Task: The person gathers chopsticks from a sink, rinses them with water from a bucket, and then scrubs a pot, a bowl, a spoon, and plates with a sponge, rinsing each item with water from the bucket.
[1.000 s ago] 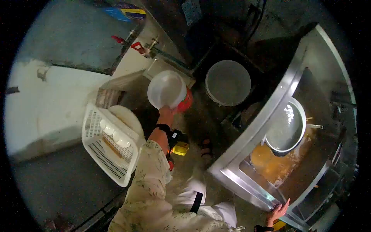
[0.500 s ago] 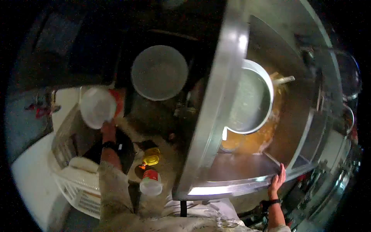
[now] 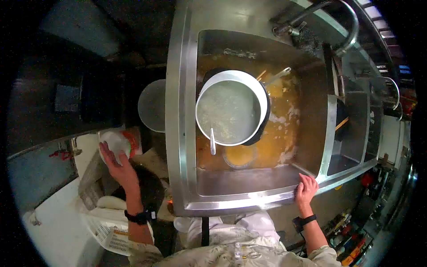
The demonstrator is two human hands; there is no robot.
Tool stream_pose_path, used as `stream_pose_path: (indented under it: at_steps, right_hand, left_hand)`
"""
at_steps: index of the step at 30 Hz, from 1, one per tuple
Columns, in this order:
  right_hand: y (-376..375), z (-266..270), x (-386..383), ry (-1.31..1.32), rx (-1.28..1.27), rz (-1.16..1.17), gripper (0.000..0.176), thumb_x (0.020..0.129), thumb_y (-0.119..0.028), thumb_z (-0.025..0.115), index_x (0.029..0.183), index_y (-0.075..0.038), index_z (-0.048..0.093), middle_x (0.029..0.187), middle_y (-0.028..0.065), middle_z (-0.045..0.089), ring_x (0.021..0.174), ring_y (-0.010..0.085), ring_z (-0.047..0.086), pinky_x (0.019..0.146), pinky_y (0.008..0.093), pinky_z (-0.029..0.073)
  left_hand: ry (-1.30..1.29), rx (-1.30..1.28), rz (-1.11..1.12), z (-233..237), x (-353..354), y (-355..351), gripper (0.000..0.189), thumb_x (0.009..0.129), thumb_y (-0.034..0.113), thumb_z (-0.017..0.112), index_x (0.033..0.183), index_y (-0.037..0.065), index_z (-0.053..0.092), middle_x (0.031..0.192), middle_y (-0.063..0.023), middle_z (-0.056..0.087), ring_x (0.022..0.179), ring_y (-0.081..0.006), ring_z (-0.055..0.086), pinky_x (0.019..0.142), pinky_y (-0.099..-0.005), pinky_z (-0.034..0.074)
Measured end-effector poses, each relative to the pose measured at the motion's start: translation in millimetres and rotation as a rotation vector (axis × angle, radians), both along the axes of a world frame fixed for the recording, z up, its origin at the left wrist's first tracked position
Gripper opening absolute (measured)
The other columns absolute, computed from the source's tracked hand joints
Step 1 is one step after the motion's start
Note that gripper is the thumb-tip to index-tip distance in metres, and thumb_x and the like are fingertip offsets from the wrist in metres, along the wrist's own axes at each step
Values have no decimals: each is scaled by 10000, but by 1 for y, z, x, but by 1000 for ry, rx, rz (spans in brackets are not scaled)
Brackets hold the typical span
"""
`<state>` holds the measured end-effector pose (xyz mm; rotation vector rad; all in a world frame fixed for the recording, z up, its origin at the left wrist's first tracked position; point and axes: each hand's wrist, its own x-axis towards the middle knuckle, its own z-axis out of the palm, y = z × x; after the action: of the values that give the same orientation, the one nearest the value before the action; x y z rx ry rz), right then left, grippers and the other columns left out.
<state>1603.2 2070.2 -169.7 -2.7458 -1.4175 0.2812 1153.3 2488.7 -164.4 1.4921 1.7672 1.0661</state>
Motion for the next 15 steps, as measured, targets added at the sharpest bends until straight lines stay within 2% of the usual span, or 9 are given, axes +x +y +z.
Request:
stream_pose_path:
  at_steps: [1,2,3,5,6,7,8,10,15]
  right_hand:
    - [9,2,4,49,-44,-8,340,882,-212,543,1196,-117,628,1101,81,635,1113,284,533,982,438,333]
    - [24,-4,12,140,136,-28,327,858,-118,591,1182,-117,633,1038,71,638,1044,255,556,970,416,340]
    - [59,7,15,200,164,-38,318,862,-89,601,1177,-113,636,984,72,636,969,249,579,949,385,366]
    - [114,-5,30,514,377,-76,307,872,-76,634,1178,-55,624,930,102,628,826,225,617,766,307,493]
    - [143,-10,36,562,385,-32,308,885,-101,639,1184,-30,612,922,126,648,787,227,635,704,299,517]
    - [171,-13,37,597,372,6,329,889,-118,639,1202,-30,599,924,148,660,773,240,648,700,316,524]
    - [200,-16,37,630,360,48,349,892,-135,639,1221,-29,586,925,170,671,759,254,661,697,333,532]
    - [250,-31,39,766,315,111,406,885,-177,653,1240,-6,557,932,221,677,744,320,676,688,385,540]
    - [324,-71,35,639,209,263,438,840,-291,690,1079,59,579,895,279,660,822,443,647,730,487,525]
  left_hand:
    - [100,161,-104,22,21,-11,544,938,78,501,1454,18,339,1477,-169,390,1333,-290,408,1100,-407,326]
    - [115,180,-89,40,37,-28,544,938,78,501,1454,18,339,1477,-169,390,1333,-290,408,1100,-407,326]
    - [92,125,-168,58,54,-44,497,918,42,479,1409,3,404,1417,-162,462,1298,-277,454,1083,-393,345]
    - [81,28,-290,80,94,-75,372,900,5,455,1255,-15,563,1279,-152,594,1214,-264,545,1049,-371,383]
    - [-42,-38,-373,73,108,-93,348,898,5,471,1229,-12,578,1287,-156,588,1220,-258,544,1043,-354,388]
    - [58,-123,-423,73,126,-111,329,901,23,516,1220,-2,592,1293,-172,581,1229,-258,538,1042,-352,389]
    - [34,-243,-476,71,142,-130,372,915,48,549,1285,11,555,1264,-161,605,1189,-235,570,1012,-338,420]
    - [-272,-472,-425,68,177,-160,442,947,43,525,1378,-20,450,1229,-141,622,1138,-196,587,959,-305,467]
    - [-468,-548,-326,38,208,-207,509,950,23,521,1428,-32,357,1263,-177,590,1126,-194,596,941,-284,480]
